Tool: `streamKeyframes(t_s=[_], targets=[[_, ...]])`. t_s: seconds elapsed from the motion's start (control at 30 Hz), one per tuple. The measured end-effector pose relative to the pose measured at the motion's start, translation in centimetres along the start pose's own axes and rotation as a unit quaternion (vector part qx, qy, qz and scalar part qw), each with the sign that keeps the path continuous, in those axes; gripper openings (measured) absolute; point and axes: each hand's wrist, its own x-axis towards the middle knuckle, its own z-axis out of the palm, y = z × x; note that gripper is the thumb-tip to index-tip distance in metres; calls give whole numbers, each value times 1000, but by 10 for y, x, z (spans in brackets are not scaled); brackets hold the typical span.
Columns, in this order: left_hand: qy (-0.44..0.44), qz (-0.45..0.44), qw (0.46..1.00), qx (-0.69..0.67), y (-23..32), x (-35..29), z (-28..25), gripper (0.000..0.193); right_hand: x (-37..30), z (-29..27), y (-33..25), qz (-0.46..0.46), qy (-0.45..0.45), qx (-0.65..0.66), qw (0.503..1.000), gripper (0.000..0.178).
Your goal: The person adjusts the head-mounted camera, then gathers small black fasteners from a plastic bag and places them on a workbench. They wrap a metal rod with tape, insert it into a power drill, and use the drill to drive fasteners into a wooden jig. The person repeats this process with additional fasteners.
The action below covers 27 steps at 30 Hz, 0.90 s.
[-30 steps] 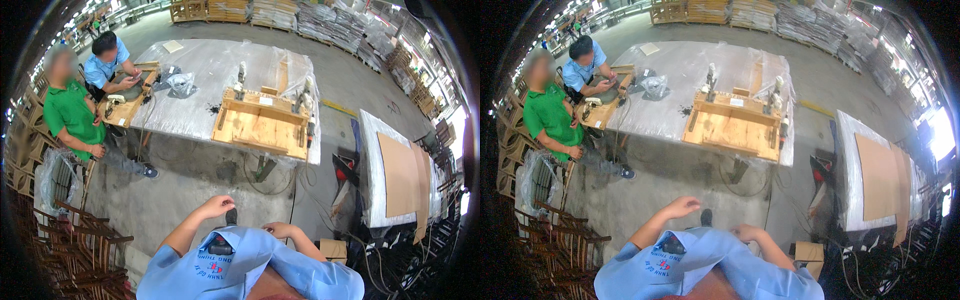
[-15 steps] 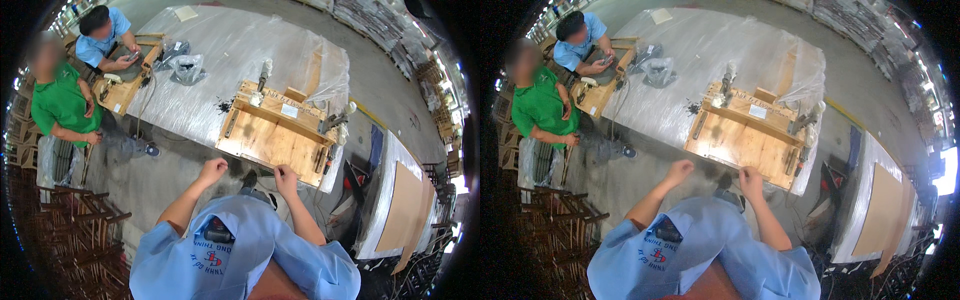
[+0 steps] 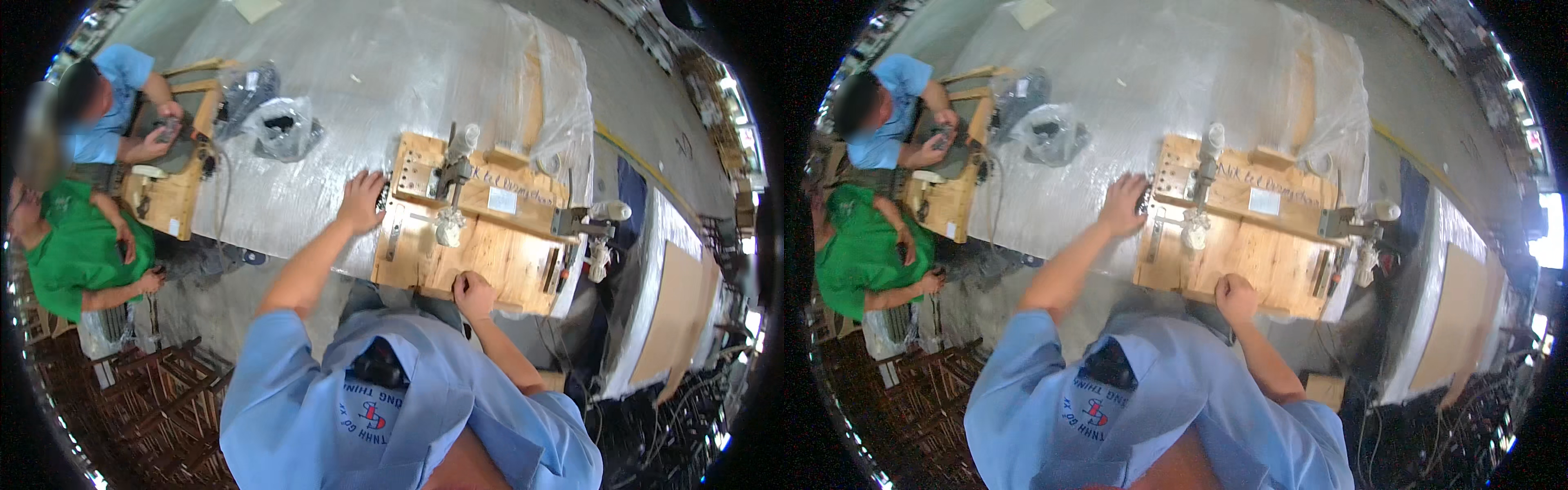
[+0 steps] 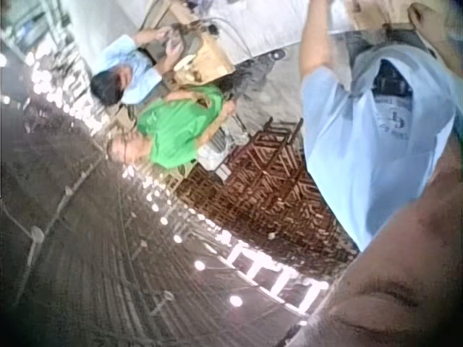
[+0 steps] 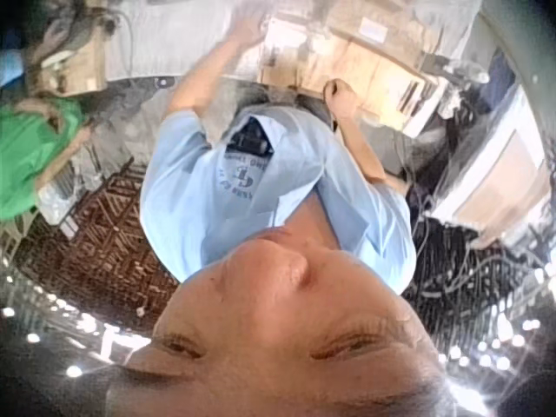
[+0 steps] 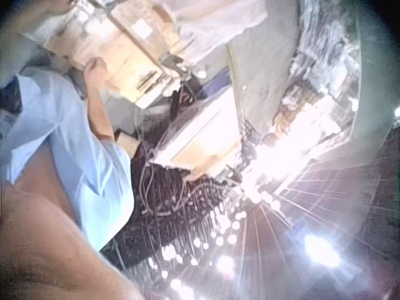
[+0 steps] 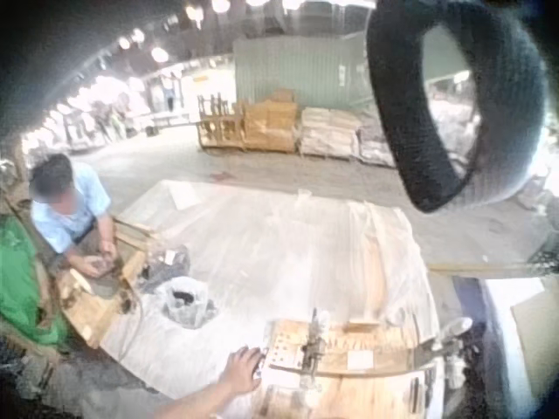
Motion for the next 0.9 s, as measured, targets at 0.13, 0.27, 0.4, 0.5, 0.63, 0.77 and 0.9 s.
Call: streamKeyframes(t_s=[0.13,0.27,0.4,0.5,0.63,0.77,0.9], targets=[[-47,68,995,-55,-25,52,13,70,-1,-4,-5,5,26,-34,999,15],[-88,51,988,-118,-27,57,16,63,-1,-4,-5,8,22,-46,999,14],[-101,67,981,-154,-28,38,0,45,0,-4,-7,21,15,-55,998,13],[-107,107,976,-153,-38,32,-8,39,4,-3,-12,29,26,-79,996,14],[-111,167,973,-115,-33,30,-15,45,6,-6,-12,45,4,-80,996,15],[-82,180,975,-103,-30,27,-5,47,4,-6,-12,64,-7,-78,995,14],[-52,186,976,-104,-31,24,7,38,3,-9,-14,62,-2,-84,994,16]])
